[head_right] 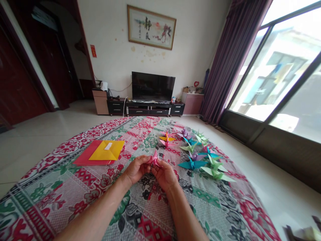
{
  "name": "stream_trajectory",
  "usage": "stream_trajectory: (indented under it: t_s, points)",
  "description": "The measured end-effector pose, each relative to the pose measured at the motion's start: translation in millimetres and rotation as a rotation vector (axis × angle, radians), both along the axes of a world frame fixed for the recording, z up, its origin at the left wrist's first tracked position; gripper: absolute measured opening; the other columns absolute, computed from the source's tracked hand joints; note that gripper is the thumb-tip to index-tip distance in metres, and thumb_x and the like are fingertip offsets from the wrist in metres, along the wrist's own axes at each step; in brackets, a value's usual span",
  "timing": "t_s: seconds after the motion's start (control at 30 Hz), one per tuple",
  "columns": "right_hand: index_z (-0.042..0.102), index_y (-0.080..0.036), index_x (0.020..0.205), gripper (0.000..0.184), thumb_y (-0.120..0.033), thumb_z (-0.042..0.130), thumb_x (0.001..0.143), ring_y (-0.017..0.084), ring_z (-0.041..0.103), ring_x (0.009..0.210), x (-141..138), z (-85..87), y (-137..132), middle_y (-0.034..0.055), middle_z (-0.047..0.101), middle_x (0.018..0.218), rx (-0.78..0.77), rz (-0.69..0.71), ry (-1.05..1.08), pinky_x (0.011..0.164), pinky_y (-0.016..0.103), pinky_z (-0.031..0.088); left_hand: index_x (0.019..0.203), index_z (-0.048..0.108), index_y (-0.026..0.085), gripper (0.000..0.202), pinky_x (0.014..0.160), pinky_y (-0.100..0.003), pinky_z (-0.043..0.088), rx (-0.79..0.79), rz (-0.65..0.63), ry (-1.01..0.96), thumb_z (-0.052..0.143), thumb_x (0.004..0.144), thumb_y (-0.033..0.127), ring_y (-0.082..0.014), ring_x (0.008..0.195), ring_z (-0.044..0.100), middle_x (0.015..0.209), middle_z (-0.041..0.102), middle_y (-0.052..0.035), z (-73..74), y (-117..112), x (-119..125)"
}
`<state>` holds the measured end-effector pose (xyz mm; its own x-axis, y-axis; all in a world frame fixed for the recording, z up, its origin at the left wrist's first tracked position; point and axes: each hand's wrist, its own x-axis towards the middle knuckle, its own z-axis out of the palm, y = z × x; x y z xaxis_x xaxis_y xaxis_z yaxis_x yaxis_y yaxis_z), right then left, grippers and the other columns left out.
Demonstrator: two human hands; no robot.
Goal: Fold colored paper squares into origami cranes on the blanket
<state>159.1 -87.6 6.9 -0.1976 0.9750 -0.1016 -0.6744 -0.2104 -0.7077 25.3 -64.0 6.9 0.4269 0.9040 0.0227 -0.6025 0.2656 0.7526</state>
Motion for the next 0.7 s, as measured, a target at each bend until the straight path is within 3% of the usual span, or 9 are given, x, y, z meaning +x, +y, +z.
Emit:
stream_trajectory:
  t_s: [0.7]
  points:
    - [0.063,-0.016,0.073,0.004,-0.018,0.064,0.07,0.012,0.062,0.06,3.2,-5.4,1.7,0.0018,0.068,0.068,0.009,-0.03,0.013,0.06,0.023,0.052,0.066,0.061,0.012,0.017,0.041,-0.019,0.042,-0.007,0.016,0.0,0.072,0.063,0.025,-0.0072,0.043,0.052,0.053,0.057,0.0022,-2.6,0.9,0.1]
